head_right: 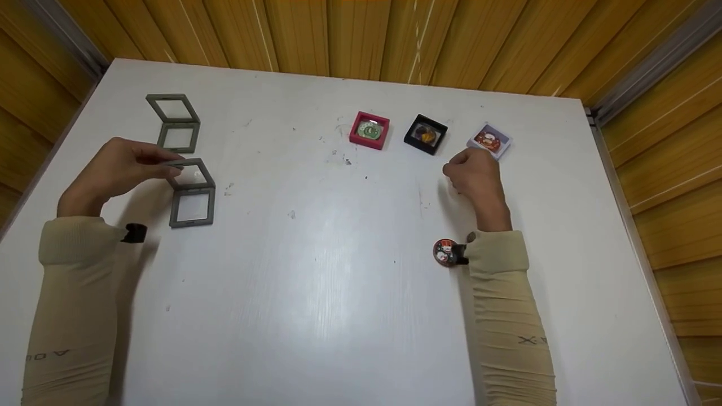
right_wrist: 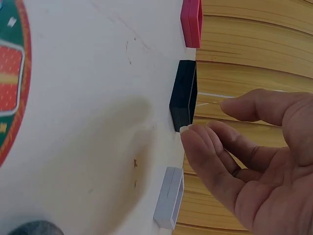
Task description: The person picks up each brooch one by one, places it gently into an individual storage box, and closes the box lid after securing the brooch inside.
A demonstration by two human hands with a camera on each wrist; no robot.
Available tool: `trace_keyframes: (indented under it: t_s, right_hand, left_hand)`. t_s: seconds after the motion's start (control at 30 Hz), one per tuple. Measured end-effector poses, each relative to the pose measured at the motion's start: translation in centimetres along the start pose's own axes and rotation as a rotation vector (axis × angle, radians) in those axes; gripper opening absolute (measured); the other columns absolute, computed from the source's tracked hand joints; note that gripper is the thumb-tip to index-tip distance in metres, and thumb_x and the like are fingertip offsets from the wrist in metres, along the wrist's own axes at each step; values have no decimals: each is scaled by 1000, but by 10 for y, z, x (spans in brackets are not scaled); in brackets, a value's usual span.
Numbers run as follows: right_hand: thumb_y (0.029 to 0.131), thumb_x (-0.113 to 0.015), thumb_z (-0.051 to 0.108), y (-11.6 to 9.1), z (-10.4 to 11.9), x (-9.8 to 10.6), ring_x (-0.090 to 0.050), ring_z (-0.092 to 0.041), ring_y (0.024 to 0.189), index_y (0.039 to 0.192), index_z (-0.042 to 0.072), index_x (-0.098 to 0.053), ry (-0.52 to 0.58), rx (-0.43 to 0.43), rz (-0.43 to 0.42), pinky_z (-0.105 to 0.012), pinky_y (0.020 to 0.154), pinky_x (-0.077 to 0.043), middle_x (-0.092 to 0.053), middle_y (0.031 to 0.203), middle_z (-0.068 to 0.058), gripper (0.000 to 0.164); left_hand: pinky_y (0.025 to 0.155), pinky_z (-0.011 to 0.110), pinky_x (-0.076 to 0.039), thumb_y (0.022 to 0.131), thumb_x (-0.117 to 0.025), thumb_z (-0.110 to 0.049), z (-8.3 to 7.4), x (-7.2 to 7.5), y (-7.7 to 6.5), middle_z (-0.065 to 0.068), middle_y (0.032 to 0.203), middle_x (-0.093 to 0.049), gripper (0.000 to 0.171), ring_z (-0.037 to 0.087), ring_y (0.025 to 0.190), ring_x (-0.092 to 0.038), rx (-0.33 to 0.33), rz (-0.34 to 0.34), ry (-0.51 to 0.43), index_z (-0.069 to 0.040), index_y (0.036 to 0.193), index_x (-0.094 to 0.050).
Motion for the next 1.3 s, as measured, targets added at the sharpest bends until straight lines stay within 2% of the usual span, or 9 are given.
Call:
trace_keyframes:
  t_s: [0.27,0.43,0.6,0.87,1.0,1.3]
  right_hand:
    - [104,-66,29,-21,-25,21,-66,-18,96,134,-6,-59,-32,-27,-31,-24,80,-56,-62,121,-16,46]
    - [104,-68,34,-33,-39,27,-62,-28,104,135,-5,-58,-91,-50,4,-29,81,-54,-61,123,-19,51]
    - [106,-67,31,-45,-53,30,-60,-38,111,139,-8,-54,-155,-56,55,-26,80,-54,-58,130,-26,53]
    - [105,-67,28,-56,-73,32,-61,-41,108,137,-11,-54,-257,-38,136,-43,87,-52,-59,126,-30,52]
    - [104,-70,28,-58,-80,29,-60,-41,107,134,-11,-55,-287,-33,185,-46,89,-53,-60,124,-29,52]
    - [100,-74,25,-60,-85,15,-63,-38,104,127,-11,-60,-321,-10,281,-43,82,-50,-67,114,-21,47]
  left_hand:
    - [85,29,-52,96,-81,-9,-7,-2,3,16,119,-74,29,26,102,-64,-29,-5,-10,-4,124,-78]
    - [83,27,-52,95,-82,-9,-8,-3,3,17,119,-74,29,26,102,-64,-32,-11,-15,-4,124,-79]
    - [82,26,-51,95,-82,-8,-10,-8,2,16,116,-74,27,27,101,-64,-46,-9,-13,-4,122,-79]
    - [82,29,-51,95,-81,-8,-17,-16,2,15,112,-75,24,27,99,-65,-78,-9,-13,-4,119,-81]
    - [80,28,-52,95,-81,-6,-20,-18,2,15,111,-75,23,28,98,-66,-87,-13,-11,-4,118,-81]
    - [81,28,-52,96,-80,-5,-27,-24,2,16,112,-76,23,28,98,-67,-109,-12,14,-3,119,-81]
Point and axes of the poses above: each hand's wrist, its own y-axis towards the middle knuckle, its own x-axis out of the back of the hand, z = x × y, the point moved 9 cm from there along y, towards the middle knuckle
